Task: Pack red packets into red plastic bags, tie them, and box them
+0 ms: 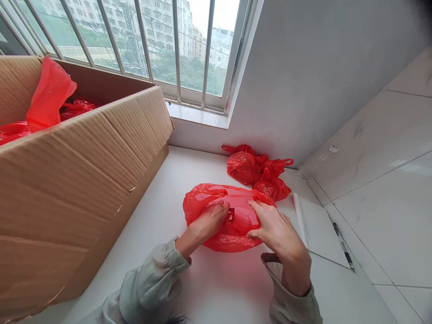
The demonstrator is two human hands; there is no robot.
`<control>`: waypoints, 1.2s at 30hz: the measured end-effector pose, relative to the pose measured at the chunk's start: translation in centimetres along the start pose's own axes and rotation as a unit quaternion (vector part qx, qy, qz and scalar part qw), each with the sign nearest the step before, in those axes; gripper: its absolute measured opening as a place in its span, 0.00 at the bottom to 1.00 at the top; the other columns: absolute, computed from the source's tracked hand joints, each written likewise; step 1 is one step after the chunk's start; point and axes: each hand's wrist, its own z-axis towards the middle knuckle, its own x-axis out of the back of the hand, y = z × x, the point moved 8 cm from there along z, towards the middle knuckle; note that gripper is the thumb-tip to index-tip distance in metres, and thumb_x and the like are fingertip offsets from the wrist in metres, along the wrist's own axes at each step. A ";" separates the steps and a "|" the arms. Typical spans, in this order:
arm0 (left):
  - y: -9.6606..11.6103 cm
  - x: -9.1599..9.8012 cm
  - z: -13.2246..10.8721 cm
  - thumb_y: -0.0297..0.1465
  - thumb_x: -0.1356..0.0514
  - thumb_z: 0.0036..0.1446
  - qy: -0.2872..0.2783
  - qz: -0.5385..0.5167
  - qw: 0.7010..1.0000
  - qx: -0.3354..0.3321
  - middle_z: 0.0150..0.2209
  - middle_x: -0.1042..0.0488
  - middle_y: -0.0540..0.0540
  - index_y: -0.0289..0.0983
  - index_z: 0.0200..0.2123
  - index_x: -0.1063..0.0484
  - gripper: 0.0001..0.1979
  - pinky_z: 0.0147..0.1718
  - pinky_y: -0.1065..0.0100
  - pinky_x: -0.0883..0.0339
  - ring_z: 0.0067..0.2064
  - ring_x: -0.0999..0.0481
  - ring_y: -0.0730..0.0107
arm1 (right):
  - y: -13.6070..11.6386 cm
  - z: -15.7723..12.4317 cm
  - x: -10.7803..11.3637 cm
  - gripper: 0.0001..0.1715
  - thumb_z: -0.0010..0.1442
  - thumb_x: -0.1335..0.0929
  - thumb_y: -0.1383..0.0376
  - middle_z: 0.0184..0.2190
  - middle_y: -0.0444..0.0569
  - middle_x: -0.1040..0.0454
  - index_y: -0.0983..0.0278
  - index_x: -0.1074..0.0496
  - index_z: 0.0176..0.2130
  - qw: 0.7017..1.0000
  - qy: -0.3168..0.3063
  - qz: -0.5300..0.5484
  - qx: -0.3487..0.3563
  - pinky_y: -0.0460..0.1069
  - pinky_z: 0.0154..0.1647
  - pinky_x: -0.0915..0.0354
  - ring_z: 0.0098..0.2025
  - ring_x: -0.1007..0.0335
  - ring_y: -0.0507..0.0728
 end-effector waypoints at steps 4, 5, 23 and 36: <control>-0.7 -0.2 0.4 0.19 0.50 0.60 -0.058 -0.055 0.997 0.000 0.40 0.27 0.44 0.35 0.41 0.31 0.12 0.38 0.68 0.33 0.40 0.27 0.66 | -0.2 -0.2 0.0 0.25 0.50 0.31 0.72 0.41 0.49 0.24 0.59 0.27 0.48 1.000 -0.004 0.018 0.021 0.48 0.32 0.42 0.38 0.29 0.58; -0.5 -0.2 0.5 0.19 0.49 0.59 -0.070 -0.065 0.995 -0.010 0.39 0.26 0.46 0.36 0.39 0.30 0.11 0.37 0.69 0.33 0.39 0.27 0.67 | -0.2 -0.2 0.0 0.25 0.50 0.32 0.72 0.40 0.49 0.24 0.59 0.27 0.48 0.999 -0.003 0.023 0.026 0.48 0.32 0.42 0.38 0.29 0.58; 0.2 8.9 -4.5 0.18 0.55 0.61 0.048 0.029 0.996 0.068 0.39 0.29 0.47 0.39 0.42 0.32 0.15 0.37 0.66 0.36 0.38 0.29 0.66 | 0.9 0.8 2.3 0.16 0.63 0.35 0.69 0.33 0.46 0.26 0.58 0.25 0.48 0.983 0.171 -0.009 0.069 0.50 0.38 0.38 0.36 0.29 0.57; 2.4 11.4 -11.5 0.25 0.48 0.60 0.154 -0.048 0.987 0.021 0.50 0.23 0.48 0.48 0.57 0.32 0.24 0.49 0.64 0.31 0.51 0.25 0.61 | 1.3 2.3 -0.2 0.20 0.56 0.38 0.78 0.40 0.53 0.29 0.62 0.30 0.45 0.987 0.131 -0.082 0.046 0.53 0.43 0.39 0.42 0.33 0.61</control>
